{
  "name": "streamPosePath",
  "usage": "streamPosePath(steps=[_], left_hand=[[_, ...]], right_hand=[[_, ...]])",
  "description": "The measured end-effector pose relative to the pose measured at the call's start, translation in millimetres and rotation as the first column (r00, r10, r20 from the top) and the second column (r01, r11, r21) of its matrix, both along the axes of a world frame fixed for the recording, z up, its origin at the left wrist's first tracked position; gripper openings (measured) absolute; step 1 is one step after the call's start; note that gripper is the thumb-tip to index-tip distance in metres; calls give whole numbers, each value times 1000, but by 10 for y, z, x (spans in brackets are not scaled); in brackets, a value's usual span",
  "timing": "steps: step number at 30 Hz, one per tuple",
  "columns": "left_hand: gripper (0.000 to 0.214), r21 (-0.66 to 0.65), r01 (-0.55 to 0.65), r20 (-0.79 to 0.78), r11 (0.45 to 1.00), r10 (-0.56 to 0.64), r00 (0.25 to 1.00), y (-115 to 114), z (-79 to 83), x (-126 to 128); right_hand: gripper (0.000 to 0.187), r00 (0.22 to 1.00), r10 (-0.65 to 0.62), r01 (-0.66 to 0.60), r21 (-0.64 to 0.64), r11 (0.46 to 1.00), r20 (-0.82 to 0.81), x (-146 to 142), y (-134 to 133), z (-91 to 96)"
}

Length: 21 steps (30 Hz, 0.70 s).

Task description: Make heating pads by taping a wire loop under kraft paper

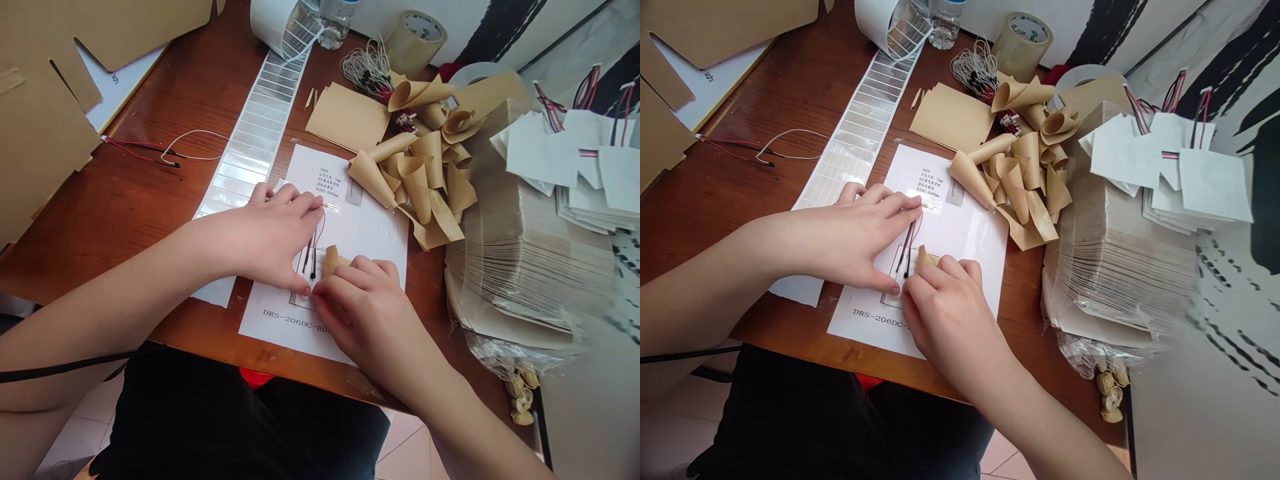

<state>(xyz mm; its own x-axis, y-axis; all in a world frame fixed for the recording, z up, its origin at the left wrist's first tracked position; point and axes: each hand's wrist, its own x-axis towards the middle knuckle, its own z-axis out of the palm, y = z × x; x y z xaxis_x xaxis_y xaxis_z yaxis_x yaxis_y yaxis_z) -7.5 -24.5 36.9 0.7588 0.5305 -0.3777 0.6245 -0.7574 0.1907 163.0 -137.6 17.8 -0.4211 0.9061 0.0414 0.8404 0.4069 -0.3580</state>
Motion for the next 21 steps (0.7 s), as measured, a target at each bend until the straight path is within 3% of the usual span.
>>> streamPosePath(steps=[21], left_hand=[[106,29,-16,16,999,16,1000,-98,-29,32]], right_hand=[[24,999,-32,33,29,999,-21,14,6,17]])
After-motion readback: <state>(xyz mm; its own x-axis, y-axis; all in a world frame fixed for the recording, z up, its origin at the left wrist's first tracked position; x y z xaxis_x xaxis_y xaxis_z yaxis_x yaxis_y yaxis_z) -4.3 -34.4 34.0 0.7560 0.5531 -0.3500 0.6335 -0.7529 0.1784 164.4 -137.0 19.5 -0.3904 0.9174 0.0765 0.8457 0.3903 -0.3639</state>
